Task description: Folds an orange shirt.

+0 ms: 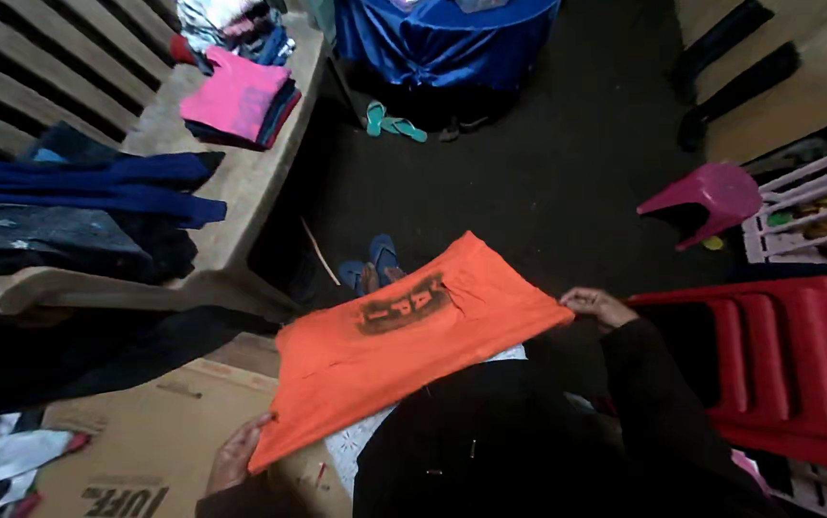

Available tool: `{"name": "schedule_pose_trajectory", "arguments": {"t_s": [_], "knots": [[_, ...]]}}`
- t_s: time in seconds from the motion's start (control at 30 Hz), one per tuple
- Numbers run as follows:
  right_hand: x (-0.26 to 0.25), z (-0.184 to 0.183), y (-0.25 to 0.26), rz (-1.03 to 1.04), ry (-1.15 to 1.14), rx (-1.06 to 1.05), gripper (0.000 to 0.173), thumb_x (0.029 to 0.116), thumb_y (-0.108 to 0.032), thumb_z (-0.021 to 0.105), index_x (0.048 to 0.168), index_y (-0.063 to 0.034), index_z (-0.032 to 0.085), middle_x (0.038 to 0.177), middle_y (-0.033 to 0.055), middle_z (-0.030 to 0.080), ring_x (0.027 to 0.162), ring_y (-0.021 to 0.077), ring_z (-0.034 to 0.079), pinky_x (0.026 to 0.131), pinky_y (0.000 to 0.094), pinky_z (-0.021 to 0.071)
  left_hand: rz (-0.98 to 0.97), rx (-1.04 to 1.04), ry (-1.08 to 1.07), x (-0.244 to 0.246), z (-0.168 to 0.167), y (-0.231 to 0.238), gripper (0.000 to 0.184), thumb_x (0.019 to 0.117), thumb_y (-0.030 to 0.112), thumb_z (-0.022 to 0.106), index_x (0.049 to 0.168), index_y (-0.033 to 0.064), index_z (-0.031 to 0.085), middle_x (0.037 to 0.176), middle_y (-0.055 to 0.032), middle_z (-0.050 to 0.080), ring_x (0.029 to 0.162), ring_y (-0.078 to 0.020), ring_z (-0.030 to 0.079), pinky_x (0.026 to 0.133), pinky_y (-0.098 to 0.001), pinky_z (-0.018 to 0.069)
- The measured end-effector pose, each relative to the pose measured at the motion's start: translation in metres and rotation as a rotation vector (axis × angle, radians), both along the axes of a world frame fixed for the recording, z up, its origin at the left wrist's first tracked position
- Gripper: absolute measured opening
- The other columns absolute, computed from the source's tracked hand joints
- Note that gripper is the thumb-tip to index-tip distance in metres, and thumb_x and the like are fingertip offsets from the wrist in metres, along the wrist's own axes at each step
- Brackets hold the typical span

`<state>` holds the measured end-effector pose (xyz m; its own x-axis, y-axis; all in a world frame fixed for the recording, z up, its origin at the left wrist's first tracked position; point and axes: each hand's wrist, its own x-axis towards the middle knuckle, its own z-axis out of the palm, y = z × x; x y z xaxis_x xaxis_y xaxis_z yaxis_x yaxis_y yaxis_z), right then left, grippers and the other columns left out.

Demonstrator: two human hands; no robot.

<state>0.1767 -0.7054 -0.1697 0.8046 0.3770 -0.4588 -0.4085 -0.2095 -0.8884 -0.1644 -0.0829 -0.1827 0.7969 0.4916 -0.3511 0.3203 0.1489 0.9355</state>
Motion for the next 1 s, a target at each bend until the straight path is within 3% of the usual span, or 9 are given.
{"name": "schedule_pose_trajectory", "arguments": {"t_s": [0.07, 0.2, 0.33, 0.4, 0.47, 0.57, 0.67, 0.77, 1.0], "knots": [[-0.009, -0.008, -0.002, -0.055, 0.066, 0.051, 0.014, 0.0982, -0.002, 0.053, 0.106, -0.0036, 0.065, 0.088, 0.0013, 0.074, 0.077, 0.0125, 0.072, 0.076, 0.0332, 0.0632, 0.006, -0.021, -0.068, -0.009, -0.011, -0.001, 0.028, 0.1004, 0.014, 0.048, 0.116, 0.0114, 0.071, 0.104, 0.0087, 0.077, 0.089, 0.0004, 0.071, 0.076, -0.0176, 0.0589], [0.043, 0.026, 0.029, -0.074, -0.101, -0.04, 0.016, 0.0995, -0.005, 0.053, 0.11, -0.0043, 0.065, 0.089, -0.0014, 0.071, 0.075, 0.0055, 0.067, 0.071, 0.0244, 0.0582, 0.079, 0.083, -0.07, 0.029, 0.013, 0.026, 0.028, 0.1017, 0.017, 0.045, 0.12, 0.0076, 0.065, 0.101, 0.0084, 0.075, 0.087, 0.0002, 0.07, 0.077, -0.0192, 0.059], [0.141, 0.108, 0.1, -0.095, -0.416, -0.032, 0.022, 0.1031, -0.013, 0.056, 0.122, -0.0034, 0.063, 0.099, 0.0021, 0.069, 0.075, 0.0064, 0.063, 0.07, 0.0267, 0.0571, 0.254, 0.336, -0.166, 0.119, 0.108, 0.071, 0.034, 0.1077, 0.024, 0.046, 0.137, 0.0111, 0.057, 0.103, 0.0084, 0.069, 0.076, 0.0035, 0.064, 0.065, -0.0174, 0.0549], [0.18, 0.163, 0.139, -0.112, -0.606, 0.046, 0.022, 0.1031, -0.014, 0.055, 0.121, -0.0055, 0.063, 0.098, -0.0011, 0.067, 0.072, 0.0036, 0.061, 0.066, 0.023, 0.0547, 0.297, 0.398, -0.34, 0.162, 0.166, 0.081, 0.027, 0.1073, 0.02, 0.048, 0.132, 0.0166, 0.057, 0.1, 0.0156, 0.069, 0.083, 0.0053, 0.066, 0.074, -0.017, 0.0568], [0.217, 0.19, 0.166, -0.057, -0.71, 0.037, 0.023, 0.1027, -0.012, 0.054, 0.122, -0.0044, 0.064, 0.104, 0.0026, 0.067, 0.082, 0.0072, 0.064, 0.074, 0.0273, 0.0564, 0.303, 0.491, -0.395, 0.196, 0.194, 0.089, 0.027, 0.1058, 0.015, 0.049, 0.131, 0.01, 0.058, 0.109, 0.0104, 0.068, 0.095, 0.0032, 0.065, 0.086, -0.0205, 0.0554], [0.253, 0.205, 0.191, -0.021, -0.638, -0.098, 0.023, 0.1023, -0.014, 0.06, 0.122, -0.0045, 0.067, 0.11, 0.0126, 0.069, 0.088, 0.0169, 0.067, 0.078, 0.0375, 0.0577, 0.357, 0.549, -0.215, 0.225, 0.203, 0.094, 0.032, 0.1069, 0.017, 0.049, 0.134, 0.0055, 0.059, 0.114, 0.0021, 0.066, 0.088, 0.0055, 0.06, 0.08, -0.0176, 0.0513], [0.262, 0.225, 0.204, -0.096, -0.65, 0.106, 0.023, 0.103, -0.015, 0.057, 0.123, -0.0072, 0.066, 0.102, 0.0066, 0.068, 0.079, 0.0119, 0.064, 0.071, 0.0312, 0.0564, 0.399, 0.435, -0.331, 0.227, 0.212, 0.106, 0.029, 0.1068, 0.02, 0.051, 0.133, 0.011, 0.06, 0.1, 0.0068, 0.067, 0.076, 0.0023, 0.063, 0.068, -0.0179, 0.0536], [0.27, 0.226, 0.205, -0.153, -0.615, 0.1, 0.022, 0.1029, -0.012, 0.057, 0.122, -0.0049, 0.066, 0.102, 0.0081, 0.068, 0.078, 0.0124, 0.063, 0.071, 0.0323, 0.0553, 0.4, 0.319, -0.463, 0.22, 0.215, 0.114, 0.027, 0.1062, 0.013, 0.049, 0.132, 0.0085, 0.057, 0.096, 0.0079, 0.066, 0.081, -0.0001, 0.065, 0.075, -0.0217, 0.0567], [0.271, 0.243, 0.213, -0.101, -0.614, 0.069, 0.021, 0.1019, -0.013, 0.059, 0.12, -0.0058, 0.067, 0.101, 0.0096, 0.069, 0.078, 0.0149, 0.065, 0.071, 0.0344, 0.0568, 0.476, 0.277, -0.444, 0.215, 0.222, 0.119, 0.027, 0.1048, 0.01, 0.048, 0.13, 0.0094, 0.058, 0.101, 0.0057, 0.066, 0.086, -0.0026, 0.066, 0.077, -0.0238, 0.0561]]}}
